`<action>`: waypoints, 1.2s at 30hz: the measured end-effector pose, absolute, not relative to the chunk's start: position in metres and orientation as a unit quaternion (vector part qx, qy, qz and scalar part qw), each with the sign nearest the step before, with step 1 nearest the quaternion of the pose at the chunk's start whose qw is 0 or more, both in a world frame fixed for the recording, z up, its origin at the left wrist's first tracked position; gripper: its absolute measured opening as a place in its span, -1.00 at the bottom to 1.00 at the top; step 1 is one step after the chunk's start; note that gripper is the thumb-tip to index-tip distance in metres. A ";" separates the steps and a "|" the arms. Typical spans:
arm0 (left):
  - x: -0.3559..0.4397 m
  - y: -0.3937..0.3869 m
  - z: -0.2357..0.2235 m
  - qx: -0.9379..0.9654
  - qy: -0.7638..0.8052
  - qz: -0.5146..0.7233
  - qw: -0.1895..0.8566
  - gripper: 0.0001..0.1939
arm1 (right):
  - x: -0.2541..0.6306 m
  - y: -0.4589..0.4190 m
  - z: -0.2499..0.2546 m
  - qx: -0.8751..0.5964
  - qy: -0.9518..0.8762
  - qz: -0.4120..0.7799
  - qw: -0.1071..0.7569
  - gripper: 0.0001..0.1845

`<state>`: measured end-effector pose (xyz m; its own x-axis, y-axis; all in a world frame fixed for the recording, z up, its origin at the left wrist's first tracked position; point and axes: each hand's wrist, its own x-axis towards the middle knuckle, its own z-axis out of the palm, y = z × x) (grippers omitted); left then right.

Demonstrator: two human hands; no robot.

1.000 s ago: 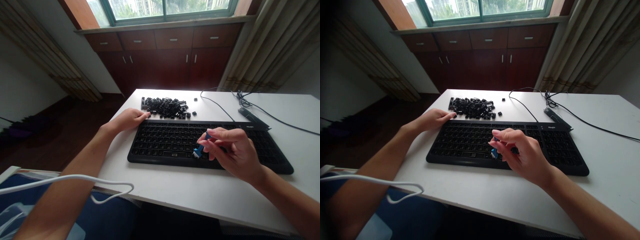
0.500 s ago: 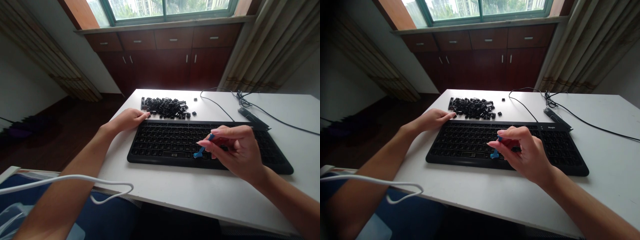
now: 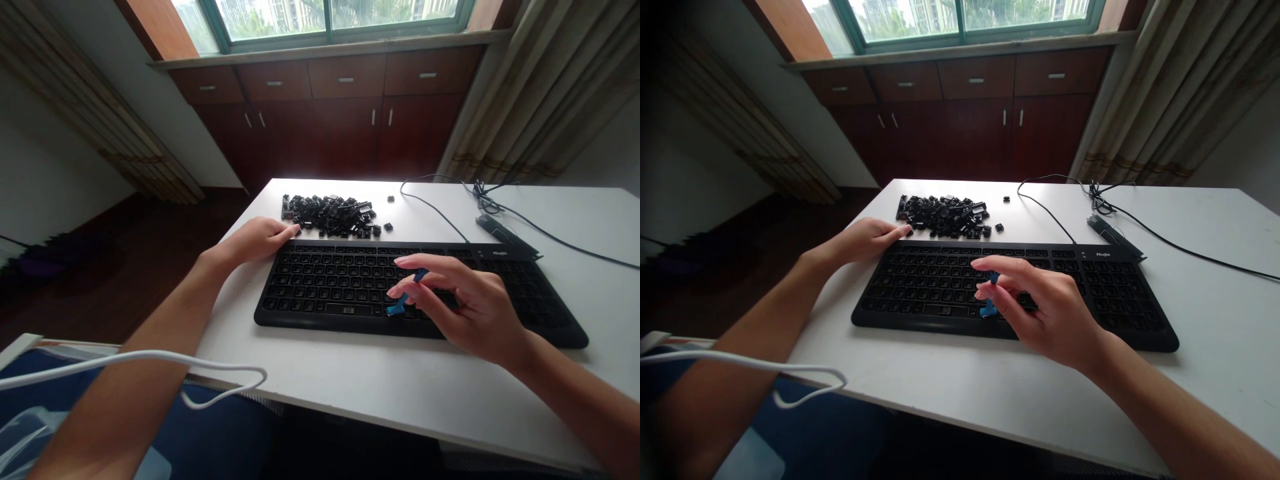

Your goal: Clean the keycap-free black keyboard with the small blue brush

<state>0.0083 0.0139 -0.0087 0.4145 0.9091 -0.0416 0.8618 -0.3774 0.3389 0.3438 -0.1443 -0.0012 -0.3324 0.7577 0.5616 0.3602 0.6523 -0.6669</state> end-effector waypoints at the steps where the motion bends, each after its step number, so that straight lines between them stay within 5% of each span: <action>1: 0.009 0.014 -0.008 0.826 0.536 0.076 0.157 -0.43 | 0.344 -0.144 0.000 -0.357 -0.792 0.192 0.457 -0.51; 14: 0.010 0.012 -0.006 0.825 0.536 0.077 0.162 -0.43 | 0.341 -0.146 0.004 -0.362 -0.792 0.157 0.466 -0.61; 26: 0.007 0.014 -0.010 0.826 0.537 0.076 0.156 -0.42 | 0.347 -0.142 0.006 -0.327 -0.758 0.357 0.438 -0.72; 36: 0.008 0.014 -0.009 0.828 0.535 0.071 0.153 -0.40 | 0.344 -0.139 0.005 -0.325 -0.795 0.237 0.454 -0.66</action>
<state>0.0076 0.0140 -0.0088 0.4180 0.9073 -0.0458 0.8634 -0.3812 0.3304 0.3442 -0.1389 0.0054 -0.3762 0.7319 0.5681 0.3016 0.6765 -0.6719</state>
